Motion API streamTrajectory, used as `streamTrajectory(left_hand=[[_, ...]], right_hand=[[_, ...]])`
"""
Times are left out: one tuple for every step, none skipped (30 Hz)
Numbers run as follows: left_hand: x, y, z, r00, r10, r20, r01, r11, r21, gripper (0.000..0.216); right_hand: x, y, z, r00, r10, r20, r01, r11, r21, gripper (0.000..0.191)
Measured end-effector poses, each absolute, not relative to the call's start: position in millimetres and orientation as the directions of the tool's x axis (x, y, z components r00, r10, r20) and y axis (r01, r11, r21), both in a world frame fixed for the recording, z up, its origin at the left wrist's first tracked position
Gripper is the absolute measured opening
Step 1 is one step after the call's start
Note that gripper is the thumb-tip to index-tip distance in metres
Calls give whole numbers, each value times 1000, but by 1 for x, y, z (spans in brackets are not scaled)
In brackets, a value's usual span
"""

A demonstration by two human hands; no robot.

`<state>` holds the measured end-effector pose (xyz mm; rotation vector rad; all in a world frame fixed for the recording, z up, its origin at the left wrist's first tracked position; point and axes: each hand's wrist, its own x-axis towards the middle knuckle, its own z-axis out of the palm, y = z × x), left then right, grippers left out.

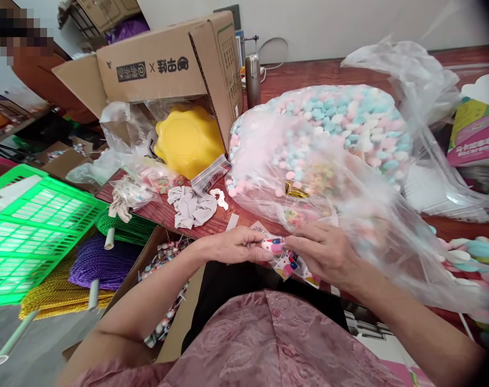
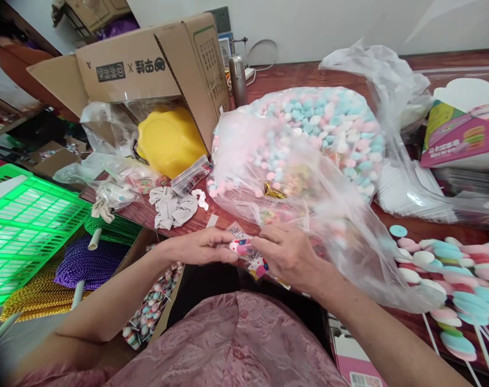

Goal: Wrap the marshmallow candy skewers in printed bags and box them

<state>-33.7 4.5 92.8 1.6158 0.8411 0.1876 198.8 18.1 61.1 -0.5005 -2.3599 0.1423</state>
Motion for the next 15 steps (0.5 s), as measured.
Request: streamTrajectory(left_hand=[[-35, 3, 93, 722, 587, -365, 383, 99, 918, 38], [-34, 2, 92, 709, 587, -391, 359, 177, 916, 42], [-31, -1, 89, 683, 608, -405, 332, 235, 913, 45], [-27, -4, 86, 652, 639, -408, 303, 274, 913, 46], [-23, -7, 82, 626, 669, -402, 270, 298, 916, 48], [-18, -11, 78, 607, 692, -391, 235, 313, 920, 49], [-13, -14, 75, 599, 706, -379, 205, 323, 924, 50], [-8, -18, 71, 594, 713, -373, 181, 334, 925, 51], [-4, -22, 68, 589, 717, -372, 156, 351, 923, 52], [-1, -25, 65, 576, 726, -375, 126, 374, 919, 53], [2, -28, 61, 549, 745, -379, 90, 398, 913, 53], [4, -30, 58, 510, 771, -382, 47, 419, 907, 53], [6, -31, 54, 450, 808, -380, -10, 429, 903, 52], [8, -31, 50, 368, 854, -368, -78, 423, 903, 50], [10, -31, 46, 276, 895, -350, -145, 399, 905, 49]], right_hand=[[204, 20, 64, -675, 398, 622, 288, 917, -275, 22], [207, 21, 65, -680, 415, 604, 271, 908, -319, 24], [208, 21, 66, -682, 446, 579, 266, 889, -372, 27], [208, 20, 67, -680, 487, 549, 272, 862, -428, 28], [207, 18, 67, -675, 530, 513, 286, 829, -480, 30], [204, 16, 67, -668, 569, 479, 299, 795, -528, 31], [201, 15, 68, -665, 595, 450, 298, 765, -571, 32], [198, 13, 69, -670, 608, 427, 284, 741, -609, 33], [194, 13, 70, -680, 611, 405, 265, 719, -642, 35], [191, 14, 71, -696, 609, 381, 242, 698, -674, 36], [188, 15, 73, -708, 606, 362, 219, 677, -703, 36], [186, 16, 73, -707, 614, 351, 201, 650, -733, 37], [185, 18, 74, -679, 645, 350, 190, 615, -766, 37], [184, 19, 73, -617, 703, 353, 182, 564, -806, 39], [183, 18, 71, -521, 776, 356, 169, 503, -848, 42]])
